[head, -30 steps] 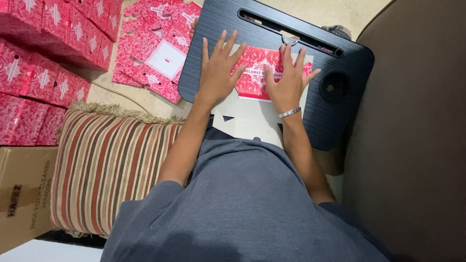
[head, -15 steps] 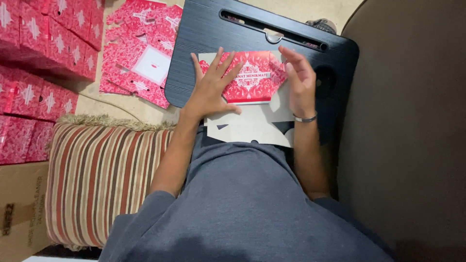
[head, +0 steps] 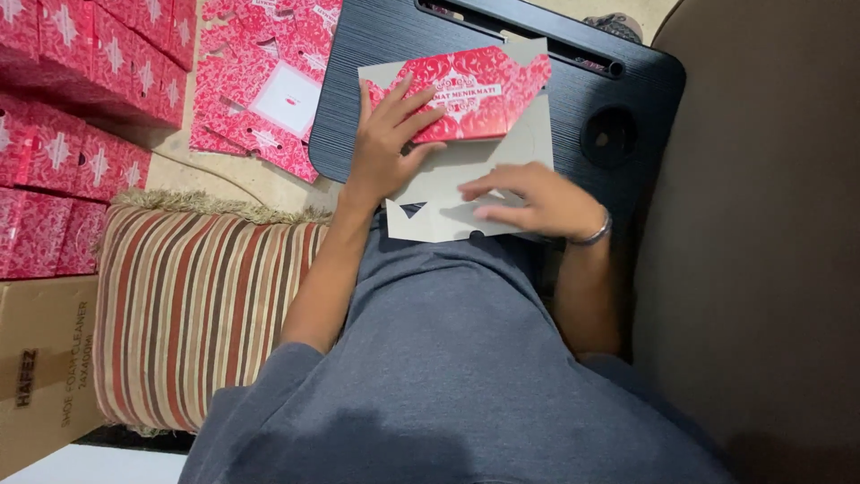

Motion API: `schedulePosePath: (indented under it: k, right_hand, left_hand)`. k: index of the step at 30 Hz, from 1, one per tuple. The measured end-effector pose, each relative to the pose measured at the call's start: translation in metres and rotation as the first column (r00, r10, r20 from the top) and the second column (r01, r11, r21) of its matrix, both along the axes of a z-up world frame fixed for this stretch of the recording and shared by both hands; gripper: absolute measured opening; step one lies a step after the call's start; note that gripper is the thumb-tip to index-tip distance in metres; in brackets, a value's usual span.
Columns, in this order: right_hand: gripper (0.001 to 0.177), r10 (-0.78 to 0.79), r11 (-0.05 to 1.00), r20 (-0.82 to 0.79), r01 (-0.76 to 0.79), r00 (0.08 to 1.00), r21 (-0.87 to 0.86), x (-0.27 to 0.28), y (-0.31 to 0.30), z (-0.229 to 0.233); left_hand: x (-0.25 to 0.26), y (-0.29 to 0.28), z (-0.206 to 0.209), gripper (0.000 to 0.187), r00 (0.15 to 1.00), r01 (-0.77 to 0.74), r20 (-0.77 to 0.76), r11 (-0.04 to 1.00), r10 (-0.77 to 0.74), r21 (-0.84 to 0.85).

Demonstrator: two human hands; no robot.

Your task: Assembling small decorative cardboard boxes from flat templates by folding and tucking flaps.

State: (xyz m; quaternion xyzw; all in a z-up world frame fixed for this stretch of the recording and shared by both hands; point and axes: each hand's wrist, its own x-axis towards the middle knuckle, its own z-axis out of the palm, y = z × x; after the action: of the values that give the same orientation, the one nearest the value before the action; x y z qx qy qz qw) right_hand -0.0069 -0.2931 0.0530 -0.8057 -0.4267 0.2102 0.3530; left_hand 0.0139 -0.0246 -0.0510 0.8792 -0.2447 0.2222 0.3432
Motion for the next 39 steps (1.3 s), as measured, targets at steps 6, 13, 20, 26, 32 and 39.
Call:
schedulePosePath:
  k: [6, 13, 20, 26, 32, 39]
  right_hand:
    - [0.073, 0.249, 0.93, 0.14, -0.197, 0.958, -0.309, 0.001, 0.027, -0.048]
    - [0.077, 0.03, 0.947, 0.159, 0.022, 0.987, -0.319, -0.006, 0.056, -0.037]
    - [0.072, -0.148, 0.921, 0.035, 0.151, 0.988, -0.359, -0.003, 0.07, -0.038]
    - [0.071, 0.053, 0.971, -0.051, -0.064, 0.997, -0.231, -0.025, 0.042, -0.014]
    - [0.07, 0.412, 0.898, -0.266, -0.339, 0.872, 0.282, -0.034, 0.025, 0.044]
    - [0.062, -0.111, 0.983, 0.178, 0.082, 0.978, 0.162, 0.006, 0.027, -0.014]
  left_hand:
    - [-0.009, 0.001, 0.011, 0.018, 0.972, -0.051, 0.208, 0.959, 0.112, -0.279]
    - [-0.029, -0.003, 0.016, 0.031, 0.94, 0.031, 0.334, 0.954, 0.073, -0.298]
    - [-0.042, -0.011, 0.043, 0.019, 0.969, 0.171, 0.204, 0.972, -0.137, -0.16]
    - [-0.039, -0.015, 0.021, 0.023, 0.978, 0.203, -0.032, 0.977, -0.205, -0.063]
    - [-0.039, -0.014, 0.005, 0.032, 0.953, 0.267, -0.15, 0.964, -0.264, 0.004]
    - [-0.037, -0.019, 0.019, 0.035, 0.948, 0.213, -0.259, 0.973, -0.184, 0.085]
